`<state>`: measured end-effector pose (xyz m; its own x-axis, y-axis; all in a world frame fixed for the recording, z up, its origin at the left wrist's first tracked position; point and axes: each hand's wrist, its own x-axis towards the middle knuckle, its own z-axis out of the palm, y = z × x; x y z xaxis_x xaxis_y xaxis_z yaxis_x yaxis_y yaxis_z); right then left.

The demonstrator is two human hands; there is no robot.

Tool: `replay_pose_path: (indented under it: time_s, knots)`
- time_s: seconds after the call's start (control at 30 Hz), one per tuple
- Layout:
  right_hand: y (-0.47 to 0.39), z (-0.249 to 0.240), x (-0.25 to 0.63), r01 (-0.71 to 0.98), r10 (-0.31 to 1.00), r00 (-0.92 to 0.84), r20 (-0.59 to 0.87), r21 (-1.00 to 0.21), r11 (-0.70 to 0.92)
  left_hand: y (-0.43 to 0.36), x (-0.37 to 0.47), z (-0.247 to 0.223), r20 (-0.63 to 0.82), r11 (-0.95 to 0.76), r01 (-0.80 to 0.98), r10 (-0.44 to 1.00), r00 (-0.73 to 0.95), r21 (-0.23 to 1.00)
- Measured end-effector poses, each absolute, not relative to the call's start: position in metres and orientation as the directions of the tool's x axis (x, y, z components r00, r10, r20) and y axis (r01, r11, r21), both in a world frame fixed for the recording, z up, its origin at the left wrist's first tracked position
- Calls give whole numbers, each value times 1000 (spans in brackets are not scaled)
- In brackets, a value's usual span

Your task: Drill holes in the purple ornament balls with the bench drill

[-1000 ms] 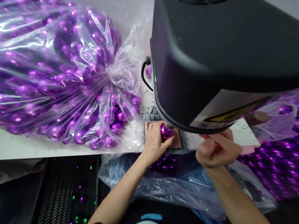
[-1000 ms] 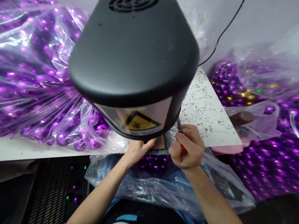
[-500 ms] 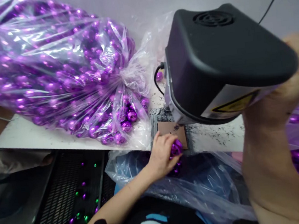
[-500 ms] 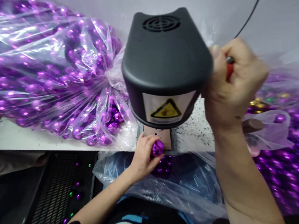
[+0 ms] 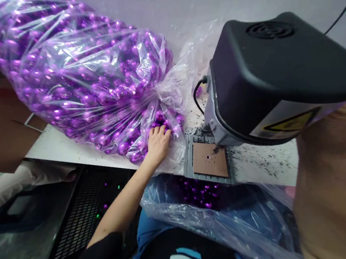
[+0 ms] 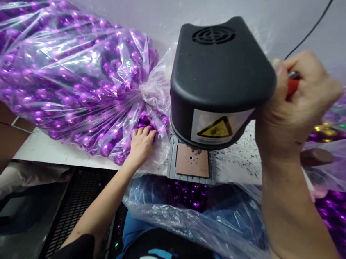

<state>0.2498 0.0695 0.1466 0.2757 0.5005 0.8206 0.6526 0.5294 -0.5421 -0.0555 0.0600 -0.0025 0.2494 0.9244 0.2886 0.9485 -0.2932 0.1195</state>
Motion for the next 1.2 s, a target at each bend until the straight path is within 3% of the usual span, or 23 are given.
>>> replay_pose_path:
  time_s: [0.07, 0.13, 0.2, 0.27, 0.37, 0.43, 0.5, 0.6, 0.73, 0.93, 1.2]
  knots:
    - [67, 150, 246, 648, 477, 285, 831, -534, 544, 75, -58, -4, 211, -301, 954, 933, 290, 19]
    - [64, 152, 245, 649, 505, 286, 814, -552, 523, 80, -58, 1, 165, -301, 953, 941, 295, 12]
    - [62, 153, 244, 655, 528, 279, 802, -561, 506, 75, -60, 13, 170, -325, 941, 937, 306, 97]
    - [60, 155, 243, 653, 540, 270, 797, -563, 506, 61, -62, 30, 239, -359, 883, 925, 294, 302]
    - [60, 157, 240, 641, 535, 275, 799, -567, 517, 32, -61, 49, 279, -309, 539, 950, 139, 784]
    - [60, 158, 238, 636, 541, 286, 791, -579, 511, 13, -53, 51, 136, -150, 158, 986, 99, 976]
    - [61, 158, 236, 635, 540, 300, 787, -587, 503, 0, -41, 43, -31, 51, -122, 986, 164, 991]
    - [62, 157, 237, 619, 521, 307, 796, -583, 526, -9, -22, 26, -183, 248, -258, 950, 253, 934]
    - [61, 156, 240, 630, 545, 268, 795, -572, 524, -10, -3, 7, -215, 258, -198, 953, 215, 946]
    - [59, 157, 239, 633, 560, 288, 777, -593, 497, -5, 12, -7, -80, 71, 49, 972, 223, 996]
    - [60, 157, 237, 648, 523, 295, 800, -570, 505, 6, 36, -6, 76, -152, 280, 962, 263, 948]
